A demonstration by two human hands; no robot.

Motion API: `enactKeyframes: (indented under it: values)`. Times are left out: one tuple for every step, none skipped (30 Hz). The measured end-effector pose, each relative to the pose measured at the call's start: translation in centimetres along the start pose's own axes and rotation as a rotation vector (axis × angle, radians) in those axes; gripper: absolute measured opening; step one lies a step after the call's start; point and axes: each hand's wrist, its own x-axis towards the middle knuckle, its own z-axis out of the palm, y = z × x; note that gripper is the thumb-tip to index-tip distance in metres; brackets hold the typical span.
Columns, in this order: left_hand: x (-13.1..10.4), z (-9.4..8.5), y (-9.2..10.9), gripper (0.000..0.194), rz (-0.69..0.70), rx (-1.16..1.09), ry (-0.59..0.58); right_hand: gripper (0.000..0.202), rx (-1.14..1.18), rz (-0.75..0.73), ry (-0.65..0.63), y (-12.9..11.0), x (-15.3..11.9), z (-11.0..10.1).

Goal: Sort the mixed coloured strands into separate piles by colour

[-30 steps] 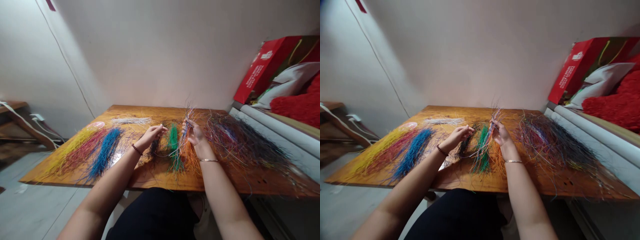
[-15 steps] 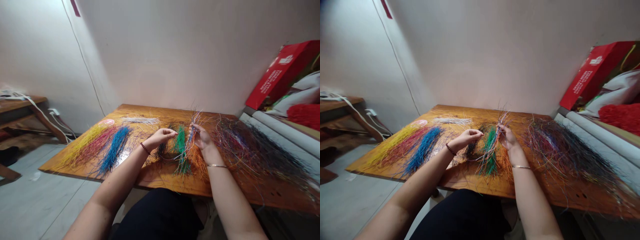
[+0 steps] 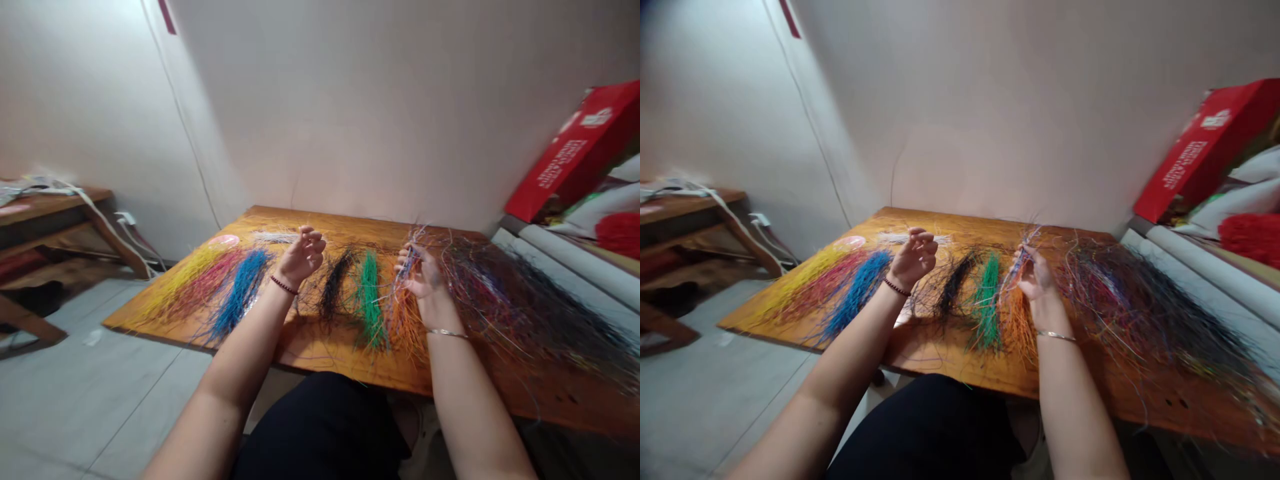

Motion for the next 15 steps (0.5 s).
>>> enactKeyframes:
  values:
    - [0.0,-0.1,0.4,0.022,0.026,0.007,0.039,0.015,-0.001,-0.005,-0.009,0.0,0.0,-0.1]
    - [-0.1,-0.1,0.7,0.021,0.028,0.017,0.062,0.015,-0.009,-0.005,-0.019,0.0,0.1,-0.2]
    - [-0.2,-0.1,1.0,0.021,0.008,0.027,0.07,0.016,-0.013,0.009,-0.036,0.0,0.1,-0.3]
    - [-0.6,-0.1,1.3,0.022,-0.025,0.037,0.067,0.017,-0.017,0.029,-0.055,0.0,0.2,-0.3]
    - [-1.1,-0.1,1.6,0.023,-0.061,0.052,0.058,0.019,-0.017,0.032,-0.068,0.0,0.3,-0.4]
    - [-1.8,-0.2,2.1,0.025,-0.092,0.078,0.057,0.02,-0.025,0.049,-0.082,0.1,0.4,-0.4]
    - [-2.7,-0.3,2.8,0.028,-0.115,0.122,0.07,0.02,-0.032,0.054,-0.088,0.1,0.4,-0.4]
    - [-3.6,-0.5,3.7,0.031,-0.121,0.179,0.103,0.02,-0.037,0.058,-0.092,0.1,0.4,-0.4]
    - [-4.7,-0.9,4.8,0.033,-0.11,0.25,0.158,0.019,-0.039,0.061,-0.092,0.2,0.4,-0.4]
    - [-5.6,-1.4,6.1,0.035,-0.089,0.325,0.216,0.018,-0.037,0.059,-0.086,0.2,0.3,-0.3]
    - [-6.5,-2.1,7.6,0.037,-0.058,0.399,0.261,0.017,-0.031,0.055,-0.078,0.2,0.3,-0.2]
    - [-7.2,-3.0,9.2,0.039,-0.017,0.497,0.335,0.015,-0.022,0.051,-0.065,0.3,0.2,-0.1]
    - [-7.7,-4.1,10.7,0.04,0.024,0.627,0.437,0.014,-0.015,0.043,-0.049,0.3,0.2,0.0]
    - [-8.1,-5.3,12.1,0.041,0.029,0.752,0.535,0.013,-0.01,0.037,-0.036,0.3,0.1,0.1]
    - [-8.3,-6.7,13.3,0.04,0.031,0.878,0.609,0.012,-0.006,0.033,-0.027,0.3,0.1,0.1]
